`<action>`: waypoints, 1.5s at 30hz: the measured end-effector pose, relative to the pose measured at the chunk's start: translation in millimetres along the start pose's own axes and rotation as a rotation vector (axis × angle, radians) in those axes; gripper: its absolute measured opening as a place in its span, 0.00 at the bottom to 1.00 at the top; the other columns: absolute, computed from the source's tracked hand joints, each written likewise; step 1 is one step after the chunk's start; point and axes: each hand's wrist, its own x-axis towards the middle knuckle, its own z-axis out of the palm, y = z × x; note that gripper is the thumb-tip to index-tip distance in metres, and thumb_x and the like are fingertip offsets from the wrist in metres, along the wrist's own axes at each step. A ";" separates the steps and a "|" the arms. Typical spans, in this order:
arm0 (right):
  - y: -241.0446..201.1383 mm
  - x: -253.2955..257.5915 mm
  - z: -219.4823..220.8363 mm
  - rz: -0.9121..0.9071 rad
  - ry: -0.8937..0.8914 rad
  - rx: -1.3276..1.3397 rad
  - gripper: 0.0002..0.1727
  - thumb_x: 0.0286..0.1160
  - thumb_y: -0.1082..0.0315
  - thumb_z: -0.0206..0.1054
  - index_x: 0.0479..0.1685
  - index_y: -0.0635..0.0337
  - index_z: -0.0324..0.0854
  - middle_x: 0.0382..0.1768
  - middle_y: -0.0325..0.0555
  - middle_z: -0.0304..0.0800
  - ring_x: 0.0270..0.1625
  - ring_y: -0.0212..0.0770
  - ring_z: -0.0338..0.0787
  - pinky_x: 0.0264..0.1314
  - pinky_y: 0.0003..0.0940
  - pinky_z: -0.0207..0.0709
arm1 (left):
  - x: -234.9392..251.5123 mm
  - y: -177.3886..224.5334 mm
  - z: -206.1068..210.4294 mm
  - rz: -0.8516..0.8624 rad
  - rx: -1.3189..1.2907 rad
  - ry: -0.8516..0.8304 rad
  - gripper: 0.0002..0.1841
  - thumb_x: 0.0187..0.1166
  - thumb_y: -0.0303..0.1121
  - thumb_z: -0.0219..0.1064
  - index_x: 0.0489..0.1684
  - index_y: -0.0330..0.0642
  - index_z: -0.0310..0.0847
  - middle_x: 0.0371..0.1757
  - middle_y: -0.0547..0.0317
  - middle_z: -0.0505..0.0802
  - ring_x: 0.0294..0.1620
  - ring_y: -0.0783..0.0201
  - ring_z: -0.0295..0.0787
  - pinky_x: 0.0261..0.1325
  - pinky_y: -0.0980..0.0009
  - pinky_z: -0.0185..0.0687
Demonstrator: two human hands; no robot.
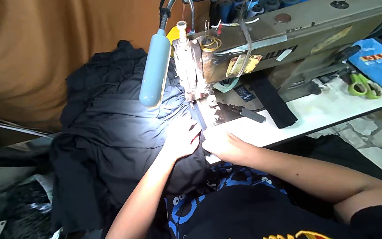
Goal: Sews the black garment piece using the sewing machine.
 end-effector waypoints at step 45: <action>49.7 32.9 2.6 0.163 0.187 0.406 0.17 0.81 0.78 0.62 0.66 0.69 0.82 0.62 0.64 0.87 0.73 0.62 0.81 0.82 0.57 0.66 | 49.4 67.2 -41.4 -0.531 0.012 0.151 0.20 0.86 0.30 0.51 0.40 0.21 0.86 0.42 0.31 0.92 0.47 0.43 0.92 0.56 0.50 0.83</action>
